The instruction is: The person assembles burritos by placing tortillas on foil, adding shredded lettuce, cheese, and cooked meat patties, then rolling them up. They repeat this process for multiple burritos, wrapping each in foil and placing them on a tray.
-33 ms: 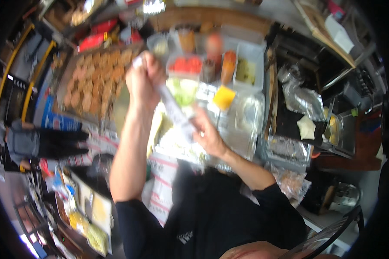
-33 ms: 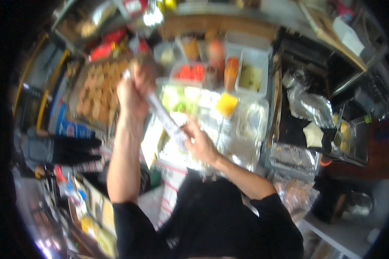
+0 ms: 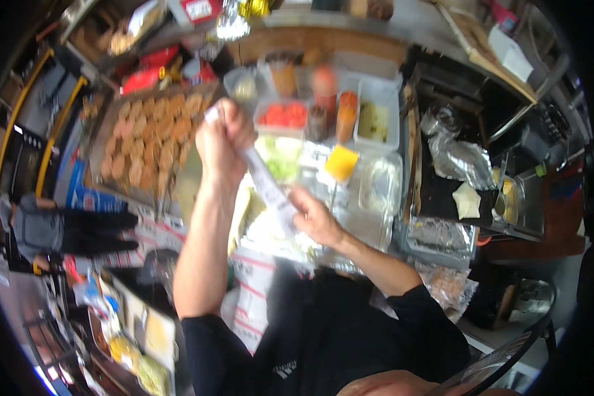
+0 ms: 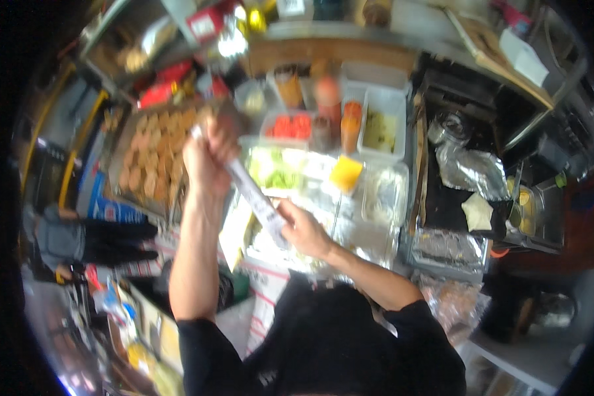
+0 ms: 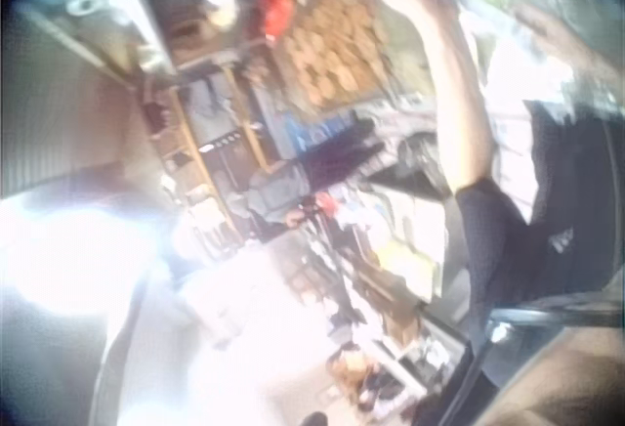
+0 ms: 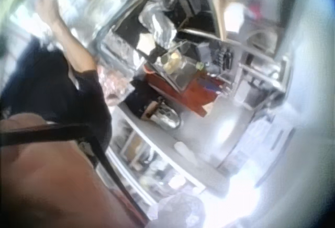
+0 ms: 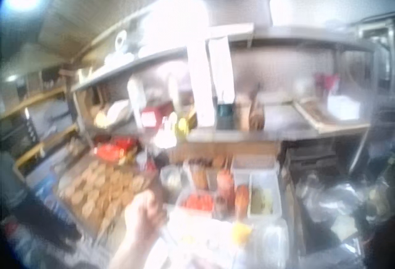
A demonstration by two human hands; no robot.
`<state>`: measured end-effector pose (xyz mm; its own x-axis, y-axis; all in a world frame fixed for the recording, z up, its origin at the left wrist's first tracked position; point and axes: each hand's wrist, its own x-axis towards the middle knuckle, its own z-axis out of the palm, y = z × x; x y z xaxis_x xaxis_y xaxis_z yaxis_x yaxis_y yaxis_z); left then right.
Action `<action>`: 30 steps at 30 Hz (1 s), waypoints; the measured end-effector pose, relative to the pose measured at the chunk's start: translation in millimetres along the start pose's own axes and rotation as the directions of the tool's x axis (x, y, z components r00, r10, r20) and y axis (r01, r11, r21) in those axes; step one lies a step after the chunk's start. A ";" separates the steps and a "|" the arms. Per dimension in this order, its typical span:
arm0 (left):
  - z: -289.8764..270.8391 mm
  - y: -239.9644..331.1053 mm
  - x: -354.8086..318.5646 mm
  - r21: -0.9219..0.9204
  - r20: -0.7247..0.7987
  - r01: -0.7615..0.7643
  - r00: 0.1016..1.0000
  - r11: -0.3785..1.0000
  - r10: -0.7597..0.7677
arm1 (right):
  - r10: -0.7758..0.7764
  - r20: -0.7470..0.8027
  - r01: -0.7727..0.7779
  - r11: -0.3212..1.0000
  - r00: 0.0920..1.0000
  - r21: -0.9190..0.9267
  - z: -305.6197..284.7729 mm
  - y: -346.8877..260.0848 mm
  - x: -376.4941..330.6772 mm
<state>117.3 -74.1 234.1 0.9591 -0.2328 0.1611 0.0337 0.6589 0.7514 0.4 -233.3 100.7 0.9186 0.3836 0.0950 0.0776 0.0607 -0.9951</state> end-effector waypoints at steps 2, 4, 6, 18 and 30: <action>10.0 9.4 3.1 -0.002 -0.023 -0.001 1.000 1.000 0.001 | 0.105 -0.027 -0.105 0.994 0.994 -0.018 2.5 -30.2 18.8; 28.4 16.8 11.5 0.033 -0.208 -0.049 0.976 0.998 0.055 | 0.049 -0.093 -0.063 0.985 0.994 -0.160 2.5 -27.4 41.5; 8.1 32.0 18.9 0.035 -0.023 -0.090 0.996 0.995 0.091 | 0.035 -0.100 -0.056 0.977 0.994 -0.207 -1.5 -38.6 64.7; -114.4 -22.5 -48.8 0.559 -0.191 0.052 0.979 0.828 0.068 | -0.310 -0.598 0.329 0.941 0.739 -0.081 -80.0 -150.0 276.3; -191.6 -76.3 -169.6 0.257 -0.407 0.476 0.843 0.841 -0.352 | -0.305 -0.589 0.285 0.950 0.748 -0.130 -117.8 -210.2 333.8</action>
<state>5.9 52.2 26.9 0.9108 -0.1369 -0.3894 0.4123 0.2598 0.8732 336.5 -226.6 338.5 0.8919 -0.2744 0.3595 0.3859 0.0474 -0.9213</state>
